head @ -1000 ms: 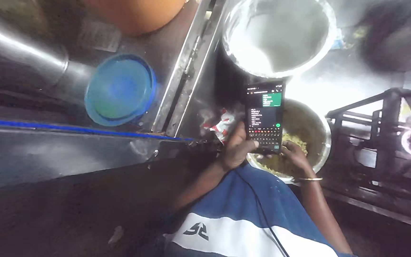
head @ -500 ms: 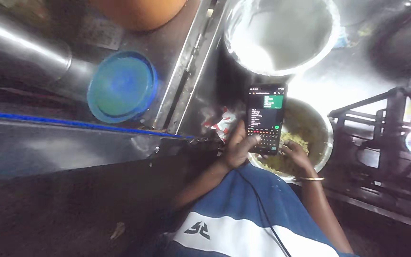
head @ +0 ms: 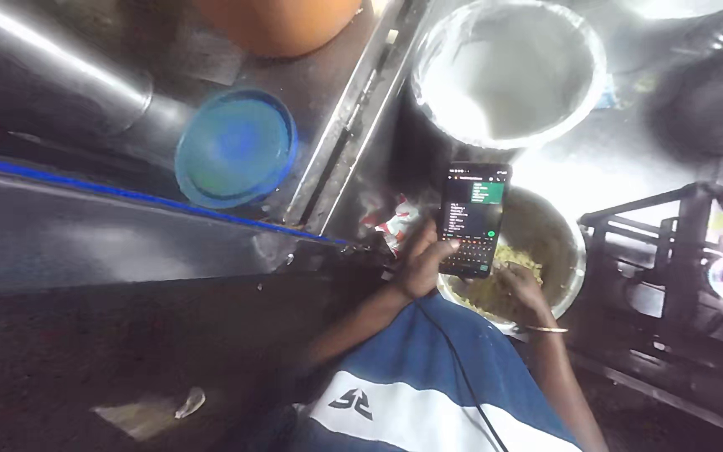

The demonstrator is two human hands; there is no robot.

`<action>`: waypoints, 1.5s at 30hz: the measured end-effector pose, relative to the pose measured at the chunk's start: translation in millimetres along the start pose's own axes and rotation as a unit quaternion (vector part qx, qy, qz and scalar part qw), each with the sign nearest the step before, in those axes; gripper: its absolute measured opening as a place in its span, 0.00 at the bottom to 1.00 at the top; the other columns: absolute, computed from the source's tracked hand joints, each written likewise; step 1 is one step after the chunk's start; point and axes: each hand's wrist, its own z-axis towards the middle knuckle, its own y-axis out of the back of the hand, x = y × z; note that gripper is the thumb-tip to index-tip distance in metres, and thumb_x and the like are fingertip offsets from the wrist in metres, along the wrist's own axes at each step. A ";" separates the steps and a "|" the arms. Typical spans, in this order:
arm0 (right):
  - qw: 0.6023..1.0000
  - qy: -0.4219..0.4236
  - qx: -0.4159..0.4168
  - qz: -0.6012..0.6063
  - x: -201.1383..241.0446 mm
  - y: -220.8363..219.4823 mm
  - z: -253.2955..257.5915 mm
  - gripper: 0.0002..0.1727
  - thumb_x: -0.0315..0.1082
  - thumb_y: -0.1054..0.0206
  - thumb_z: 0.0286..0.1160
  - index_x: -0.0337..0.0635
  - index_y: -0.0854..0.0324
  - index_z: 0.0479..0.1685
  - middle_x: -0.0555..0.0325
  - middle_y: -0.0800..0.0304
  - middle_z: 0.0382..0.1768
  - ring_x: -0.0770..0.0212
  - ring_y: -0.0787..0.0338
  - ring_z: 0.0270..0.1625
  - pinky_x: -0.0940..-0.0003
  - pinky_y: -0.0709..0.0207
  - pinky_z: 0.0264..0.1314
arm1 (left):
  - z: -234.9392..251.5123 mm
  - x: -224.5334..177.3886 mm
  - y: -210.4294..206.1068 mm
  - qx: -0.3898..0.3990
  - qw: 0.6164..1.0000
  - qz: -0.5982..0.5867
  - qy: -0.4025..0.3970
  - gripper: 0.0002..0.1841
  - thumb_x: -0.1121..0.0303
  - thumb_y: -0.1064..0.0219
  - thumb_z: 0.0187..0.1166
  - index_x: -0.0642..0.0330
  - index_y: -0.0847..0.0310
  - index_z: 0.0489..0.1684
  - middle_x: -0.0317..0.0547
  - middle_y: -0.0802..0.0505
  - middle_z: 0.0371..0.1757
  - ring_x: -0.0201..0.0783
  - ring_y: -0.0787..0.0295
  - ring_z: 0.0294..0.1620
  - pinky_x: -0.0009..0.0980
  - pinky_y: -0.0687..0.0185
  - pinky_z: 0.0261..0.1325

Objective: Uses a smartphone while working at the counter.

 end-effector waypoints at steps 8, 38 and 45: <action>0.997 -0.026 0.009 0.069 5.4 -3.9 -4.4 0.12 0.33 0.39 0.87 0.38 0.21 0.33 0.67 0.17 0.20 0.76 0.21 0.19 0.78 0.23 0.24 | -0.7 1.1 0.8 -0.043 0.999 0.025 -0.008 0.25 0.71 0.51 0.84 0.60 0.38 0.81 0.46 0.09 0.55 0.38 0.07 0.51 0.41 0.08 0.53; 0.998 -0.007 0.026 0.052 -7.6 -0.7 1.8 0.10 0.33 0.35 0.81 0.34 0.19 0.50 0.59 0.13 0.35 0.72 0.16 0.25 0.74 0.16 0.31 | -3.7 -6.1 -13.6 -0.037 0.997 0.052 -0.052 0.43 0.82 0.28 0.62 0.55 0.48 0.81 0.41 0.09 0.56 0.36 0.06 0.50 0.37 0.05 0.51; 0.999 -0.010 0.030 0.035 -4.8 0.5 2.7 0.11 0.33 0.34 0.81 0.33 0.20 0.52 0.59 0.13 0.35 0.74 0.16 0.26 0.76 0.17 0.32 | -4.1 -1.7 -7.1 -0.009 0.996 0.045 -0.082 0.37 0.80 0.38 0.71 0.53 0.48 0.83 0.38 0.11 0.60 0.33 0.09 0.55 0.37 0.09 0.58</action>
